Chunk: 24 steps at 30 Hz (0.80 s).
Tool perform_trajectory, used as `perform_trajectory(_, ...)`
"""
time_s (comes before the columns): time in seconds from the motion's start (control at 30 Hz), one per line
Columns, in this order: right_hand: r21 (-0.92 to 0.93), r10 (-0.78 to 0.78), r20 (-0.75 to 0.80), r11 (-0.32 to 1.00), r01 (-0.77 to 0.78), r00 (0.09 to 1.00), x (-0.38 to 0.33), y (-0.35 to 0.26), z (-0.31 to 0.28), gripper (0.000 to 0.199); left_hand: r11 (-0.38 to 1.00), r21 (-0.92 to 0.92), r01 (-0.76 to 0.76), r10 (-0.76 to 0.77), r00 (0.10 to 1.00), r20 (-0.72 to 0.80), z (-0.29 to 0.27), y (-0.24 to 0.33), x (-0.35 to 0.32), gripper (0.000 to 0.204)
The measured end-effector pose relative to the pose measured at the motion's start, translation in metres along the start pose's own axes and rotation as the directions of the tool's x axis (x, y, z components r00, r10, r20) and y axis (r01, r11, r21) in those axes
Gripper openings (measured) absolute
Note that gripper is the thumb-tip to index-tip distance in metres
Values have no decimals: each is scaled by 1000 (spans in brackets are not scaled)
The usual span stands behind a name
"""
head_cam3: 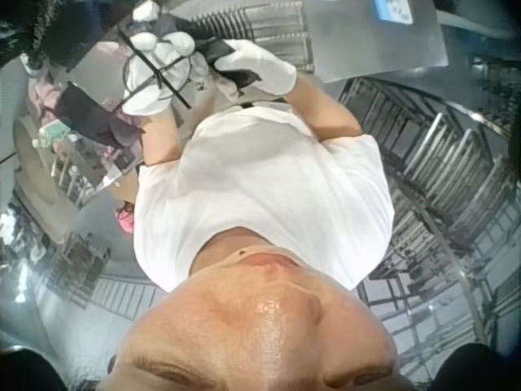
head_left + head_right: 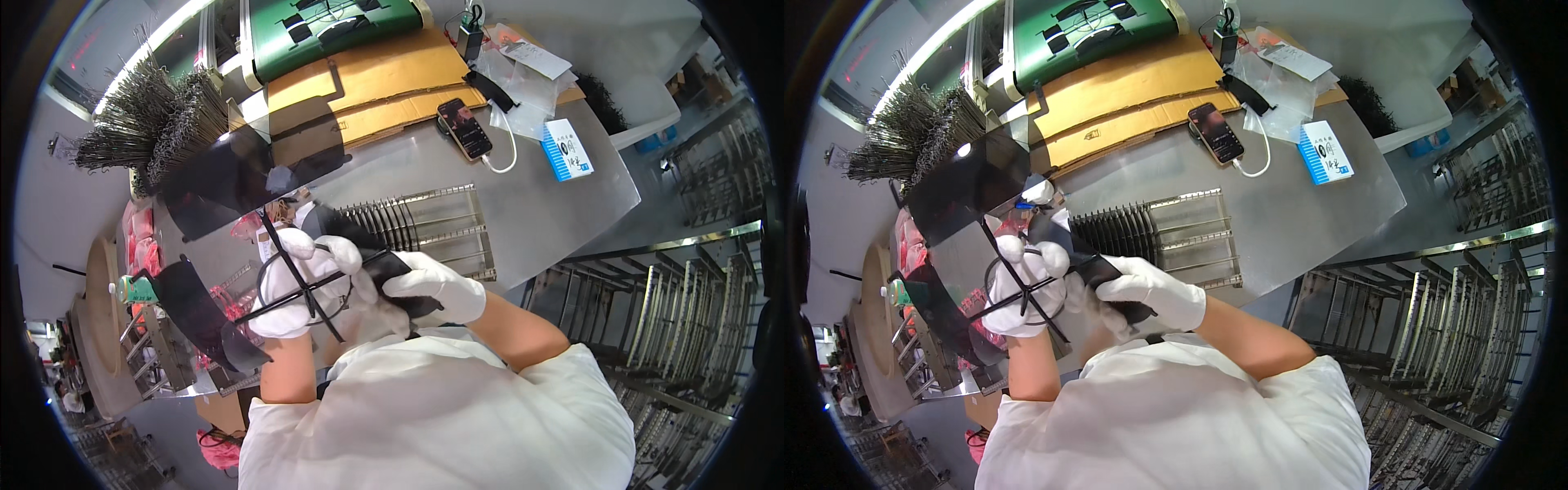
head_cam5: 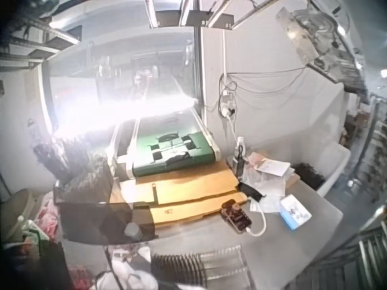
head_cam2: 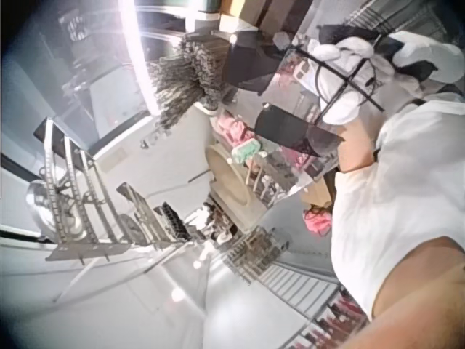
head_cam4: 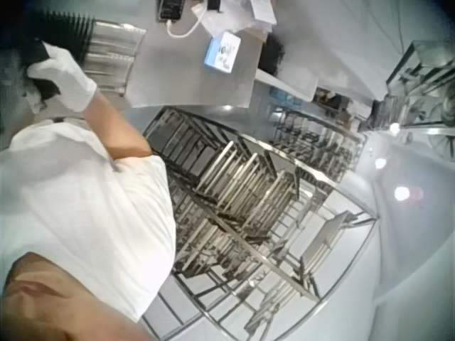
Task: The person assembles small black plastic parts onto a metal rack and handles red plastic clips. They place the black parts into slots on the rack, then pick up and manipulate red clips, and later place the rack onto a nearby shelf.
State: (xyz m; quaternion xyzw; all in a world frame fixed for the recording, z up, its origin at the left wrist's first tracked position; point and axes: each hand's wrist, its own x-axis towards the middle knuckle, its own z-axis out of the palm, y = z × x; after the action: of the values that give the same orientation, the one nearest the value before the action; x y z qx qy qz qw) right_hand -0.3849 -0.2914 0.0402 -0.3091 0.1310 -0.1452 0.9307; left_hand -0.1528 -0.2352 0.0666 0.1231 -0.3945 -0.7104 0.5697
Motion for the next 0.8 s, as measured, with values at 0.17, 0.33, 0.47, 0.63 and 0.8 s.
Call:
perform_trajectory(0.17,-351,-162,-447,936,-7,880,-24,-17,-65,58,967,60,-249,254,962,-105,-9,16,-8,87)
perform_trajectory(0.33,-573,-352,-550,819,-36,757,-30,14,-114,39,976,89,-201,216,949,-229,-10,20,-21,89)
perform_trajectory(0.47,-393,-86,-653,888,-240,752,-18,21,-124,44,971,154,-182,214,951,-221,-10,15,-22,88)
perform_trajectory(0.63,-560,-91,-659,722,-406,747,-9,24,-98,71,966,184,-180,221,947,-234,-9,13,-24,89)
perform_trajectory(0.8,-773,-222,-617,353,-527,755,-9,28,-118,81,967,187,-174,218,943,-250,-11,11,-23,89)
